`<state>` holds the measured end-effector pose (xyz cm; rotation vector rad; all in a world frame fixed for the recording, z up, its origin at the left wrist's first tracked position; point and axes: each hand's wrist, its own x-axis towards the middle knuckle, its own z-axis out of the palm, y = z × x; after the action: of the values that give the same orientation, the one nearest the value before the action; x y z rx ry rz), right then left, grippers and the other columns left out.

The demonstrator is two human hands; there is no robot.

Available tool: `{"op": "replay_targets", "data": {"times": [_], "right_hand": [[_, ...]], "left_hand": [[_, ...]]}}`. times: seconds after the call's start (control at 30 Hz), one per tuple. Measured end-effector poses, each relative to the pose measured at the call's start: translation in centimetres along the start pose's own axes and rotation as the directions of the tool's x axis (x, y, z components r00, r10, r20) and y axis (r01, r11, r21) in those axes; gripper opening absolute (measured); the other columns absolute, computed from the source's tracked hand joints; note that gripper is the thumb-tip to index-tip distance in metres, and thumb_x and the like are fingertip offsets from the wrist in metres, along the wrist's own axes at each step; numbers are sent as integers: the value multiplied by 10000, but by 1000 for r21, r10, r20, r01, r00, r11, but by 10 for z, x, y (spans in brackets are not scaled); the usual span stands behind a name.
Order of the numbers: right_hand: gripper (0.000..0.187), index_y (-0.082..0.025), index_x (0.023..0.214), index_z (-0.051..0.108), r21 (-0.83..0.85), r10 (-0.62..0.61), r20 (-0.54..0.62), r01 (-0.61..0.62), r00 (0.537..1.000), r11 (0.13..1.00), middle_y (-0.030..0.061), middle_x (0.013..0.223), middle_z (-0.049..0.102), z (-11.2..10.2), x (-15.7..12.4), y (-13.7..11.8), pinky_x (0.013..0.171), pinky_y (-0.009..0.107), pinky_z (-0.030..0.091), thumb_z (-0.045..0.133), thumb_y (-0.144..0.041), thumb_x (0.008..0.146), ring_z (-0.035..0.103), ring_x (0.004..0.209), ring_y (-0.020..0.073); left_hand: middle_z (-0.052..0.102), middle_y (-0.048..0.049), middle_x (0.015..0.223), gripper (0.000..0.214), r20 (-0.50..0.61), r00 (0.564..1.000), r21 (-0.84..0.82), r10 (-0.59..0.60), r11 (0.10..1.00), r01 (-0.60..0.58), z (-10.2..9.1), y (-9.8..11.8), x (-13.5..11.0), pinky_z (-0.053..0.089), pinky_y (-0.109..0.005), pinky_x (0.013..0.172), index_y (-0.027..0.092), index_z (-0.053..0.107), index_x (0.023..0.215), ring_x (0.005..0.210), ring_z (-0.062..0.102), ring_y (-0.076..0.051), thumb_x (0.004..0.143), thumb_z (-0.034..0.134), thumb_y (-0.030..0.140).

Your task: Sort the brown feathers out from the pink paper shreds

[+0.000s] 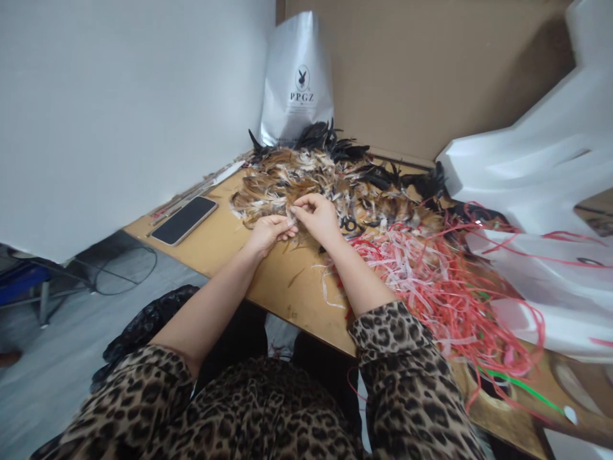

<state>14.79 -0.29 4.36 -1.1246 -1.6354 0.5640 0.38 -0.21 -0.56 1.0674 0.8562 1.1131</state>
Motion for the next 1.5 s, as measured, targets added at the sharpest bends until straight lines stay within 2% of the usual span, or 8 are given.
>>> {"op": "replay_targets", "data": {"times": [0.13,0.27,0.53,0.67,0.8,1.03,1.2,1.5], "right_hand": [[142,-156,678,630,-24,-14,3,14,1000,1000,11,655,596,1,0,4,583,248,400,626,-297,661,495,588,105],[190,-150,690,613,171,120,1,-118,993,978,-2,615,580,1,1,2,541,237,386,638,-335,653,472,538,91],[320,-178,683,540,467,360,167,-395,918,791,-44,552,503,3,0,2,413,200,272,665,-465,617,377,433,53],[355,-170,746,579,512,341,332,-472,879,717,-32,614,545,-1,-2,4,424,197,281,722,-434,558,398,453,47],[331,-156,785,617,442,255,402,-431,879,787,-44,537,527,-3,-4,3,437,199,264,734,-368,560,379,441,46],[277,-145,689,599,294,218,336,-322,916,900,-38,543,532,-3,-6,-3,480,202,317,705,-383,593,415,479,55],[322,-161,657,559,373,307,235,-377,922,848,-52,503,499,1,-5,-1,422,197,269,715,-425,562,359,421,44],[360,-174,632,524,454,361,227,-426,905,783,-62,484,474,17,-9,10,411,199,251,736,-447,528,355,412,46]], "left_hand": [[668,-65,681,236,4,1000,-30,-9,1000,9,0,1,-1,392,-163,487,95,648,740,538,582,-71,619,719,284],[660,-49,682,212,18,997,-185,-70,980,73,-3,2,0,403,-143,490,92,637,779,544,583,-57,638,710,231],[612,-17,636,104,57,992,-349,-116,928,129,-6,3,1,408,-135,492,95,584,755,521,553,-38,692,656,136],[597,-12,622,47,87,984,-396,-152,902,174,-7,7,-2,401,-139,483,101,575,743,513,538,-39,715,613,99],[588,-12,606,26,161,971,-411,-176,883,228,-7,9,-4,395,-142,472,102,585,750,513,532,-44,729,583,87],[624,-31,646,32,191,960,-379,-205,887,264,-7,8,-4,424,-138,481,93,602,759,530,577,-55,733,590,80],[681,-72,799,107,55,987,-413,-149,897,158,-7,5,0,468,-155,561,108,632,832,663,638,-90,726,627,123],[677,-59,743,173,6,994,-305,-108,947,105,-2,6,-2,458,-151,559,98,644,810,615,626,-71,673,693,191]]}}
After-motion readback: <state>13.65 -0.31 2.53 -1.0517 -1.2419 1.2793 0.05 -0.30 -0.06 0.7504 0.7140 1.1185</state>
